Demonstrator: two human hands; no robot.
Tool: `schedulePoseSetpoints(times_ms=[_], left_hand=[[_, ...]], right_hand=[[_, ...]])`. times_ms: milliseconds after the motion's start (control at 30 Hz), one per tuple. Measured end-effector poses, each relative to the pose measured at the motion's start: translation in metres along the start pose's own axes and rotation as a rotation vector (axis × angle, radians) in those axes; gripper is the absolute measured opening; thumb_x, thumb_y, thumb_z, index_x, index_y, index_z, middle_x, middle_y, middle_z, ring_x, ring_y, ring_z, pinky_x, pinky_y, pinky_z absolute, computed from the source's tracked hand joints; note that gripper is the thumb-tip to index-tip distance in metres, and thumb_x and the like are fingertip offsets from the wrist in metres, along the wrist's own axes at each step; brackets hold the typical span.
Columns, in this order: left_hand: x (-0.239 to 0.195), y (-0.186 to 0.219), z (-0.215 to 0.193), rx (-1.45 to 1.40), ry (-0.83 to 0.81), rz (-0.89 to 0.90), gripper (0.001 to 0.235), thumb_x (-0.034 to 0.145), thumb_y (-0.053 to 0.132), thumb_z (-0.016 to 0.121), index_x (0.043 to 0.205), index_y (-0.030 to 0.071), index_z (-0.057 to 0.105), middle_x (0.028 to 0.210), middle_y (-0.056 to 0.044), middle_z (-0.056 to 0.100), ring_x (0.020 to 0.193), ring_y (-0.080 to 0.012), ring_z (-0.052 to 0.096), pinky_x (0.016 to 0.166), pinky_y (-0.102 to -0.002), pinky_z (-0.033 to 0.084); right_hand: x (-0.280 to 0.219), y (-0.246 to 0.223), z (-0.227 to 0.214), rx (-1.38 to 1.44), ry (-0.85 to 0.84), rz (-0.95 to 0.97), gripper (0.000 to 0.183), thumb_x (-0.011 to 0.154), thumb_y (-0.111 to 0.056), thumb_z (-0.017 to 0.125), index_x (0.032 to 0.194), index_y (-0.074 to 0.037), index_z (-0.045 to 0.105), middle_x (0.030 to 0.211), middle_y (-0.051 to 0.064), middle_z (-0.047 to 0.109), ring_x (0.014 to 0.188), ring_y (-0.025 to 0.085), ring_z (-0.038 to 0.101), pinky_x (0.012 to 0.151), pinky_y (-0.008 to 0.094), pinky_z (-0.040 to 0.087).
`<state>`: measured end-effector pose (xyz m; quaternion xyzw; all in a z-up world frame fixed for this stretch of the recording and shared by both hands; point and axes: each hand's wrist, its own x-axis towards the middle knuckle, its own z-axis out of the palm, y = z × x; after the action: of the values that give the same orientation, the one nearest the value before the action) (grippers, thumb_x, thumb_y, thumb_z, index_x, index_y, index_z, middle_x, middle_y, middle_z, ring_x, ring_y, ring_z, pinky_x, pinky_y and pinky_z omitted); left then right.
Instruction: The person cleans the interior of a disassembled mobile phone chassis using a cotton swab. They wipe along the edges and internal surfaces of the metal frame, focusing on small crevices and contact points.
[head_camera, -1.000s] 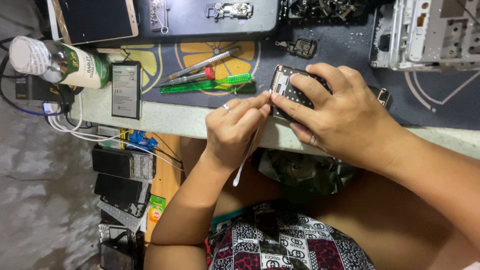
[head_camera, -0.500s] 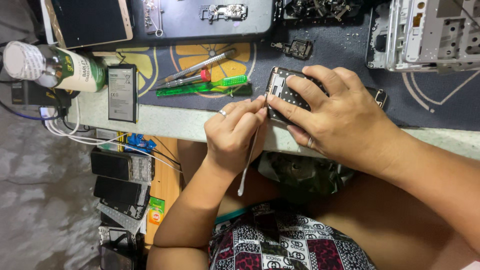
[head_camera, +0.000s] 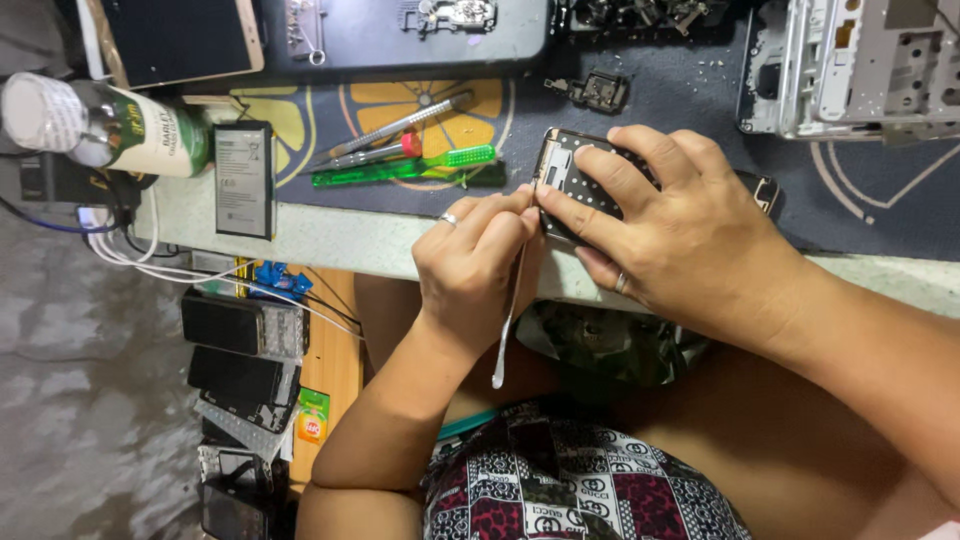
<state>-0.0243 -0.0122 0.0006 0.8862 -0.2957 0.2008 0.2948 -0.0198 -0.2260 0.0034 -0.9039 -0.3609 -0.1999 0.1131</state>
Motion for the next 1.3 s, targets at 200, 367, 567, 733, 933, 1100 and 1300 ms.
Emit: schedulePoseSetpoints(times_ms=[200, 367, 567, 733, 933, 1100, 1300], left_hand=[[-0.002, 0.0, -0.004, -0.016, 0.025, 0.063, 0.008, 0.093, -0.004, 0.072, 0.094, 0.0, 0.065, 0.107, -0.015, 0.073, 0.091, -0.0319, 0.072, 0.087, -0.039, 0.061], [-0.002, -0.004, -0.001, 0.0, 0.005, 0.063, 0.009, 0.09, -0.005, 0.073, 0.095, -0.001, 0.067, 0.106, -0.015, 0.074, 0.087, -0.0313, 0.072, 0.082, -0.038, 0.06], [-0.002, -0.01, -0.002, -0.09, 0.024, 0.048, 0.012, 0.09, -0.005, 0.075, 0.095, 0.001, 0.066, 0.108, -0.015, 0.073, 0.088, -0.0303, 0.072, 0.081, -0.037, 0.06], [-0.002, -0.011, -0.003, -0.082, 0.009, 0.088, 0.011, 0.092, -0.006, 0.074, 0.096, 0.001, 0.065, 0.11, -0.015, 0.072, 0.09, -0.0307, 0.072, 0.088, -0.038, 0.062], [0.001, -0.016, -0.002, -0.109, -0.009, 0.06, 0.012, 0.089, -0.005, 0.076, 0.093, 0.0, 0.066, 0.106, -0.016, 0.074, 0.086, -0.0308, 0.073, 0.078, -0.037, 0.059], [0.0, -0.013, -0.001, -0.113, 0.003, 0.09, 0.012, 0.092, -0.006, 0.074, 0.096, 0.001, 0.065, 0.109, -0.014, 0.072, 0.093, -0.0304, 0.072, 0.086, -0.038, 0.062], [0.012, -0.012, -0.011, -0.238, -0.009, -0.022, 0.015, 0.091, -0.005, 0.077, 0.091, 0.002, 0.064, 0.106, -0.014, 0.074, 0.091, -0.0297, 0.072, 0.083, -0.036, 0.058]], right_hand=[[-0.003, 0.0, 0.0, 0.089, -0.043, 0.022, 0.055, 0.082, -0.032, 0.077, 0.134, -0.017, 0.07, 0.131, 0.009, 0.057, 0.125, 0.034, 0.05, 0.099, 0.047, 0.044], [-0.005, 0.0, 0.004, 0.06, -0.038, 0.008, 0.05, 0.084, -0.033, 0.077, 0.131, -0.017, 0.07, 0.132, 0.009, 0.057, 0.126, 0.032, 0.05, 0.101, 0.048, 0.045], [-0.003, 0.0, 0.002, 0.064, -0.038, 0.012, 0.053, 0.083, -0.033, 0.077, 0.133, -0.018, 0.07, 0.132, 0.009, 0.057, 0.124, 0.034, 0.05, 0.098, 0.047, 0.045], [-0.003, 0.002, 0.003, 0.087, -0.019, 0.022, 0.053, 0.084, -0.032, 0.077, 0.135, -0.019, 0.07, 0.133, 0.008, 0.057, 0.125, 0.033, 0.05, 0.101, 0.047, 0.044], [-0.002, 0.002, 0.001, 0.058, -0.048, 0.014, 0.052, 0.083, -0.035, 0.077, 0.131, -0.018, 0.07, 0.131, 0.008, 0.059, 0.125, 0.032, 0.051, 0.099, 0.046, 0.044], [-0.003, 0.002, 0.002, 0.053, -0.019, 0.013, 0.052, 0.086, -0.035, 0.077, 0.135, -0.02, 0.07, 0.132, 0.007, 0.058, 0.125, 0.031, 0.051, 0.102, 0.045, 0.043], [-0.001, 0.002, 0.001, 0.043, -0.045, 0.001, 0.053, 0.082, -0.036, 0.078, 0.132, -0.018, 0.07, 0.131, 0.008, 0.059, 0.124, 0.032, 0.051, 0.098, 0.046, 0.044]])
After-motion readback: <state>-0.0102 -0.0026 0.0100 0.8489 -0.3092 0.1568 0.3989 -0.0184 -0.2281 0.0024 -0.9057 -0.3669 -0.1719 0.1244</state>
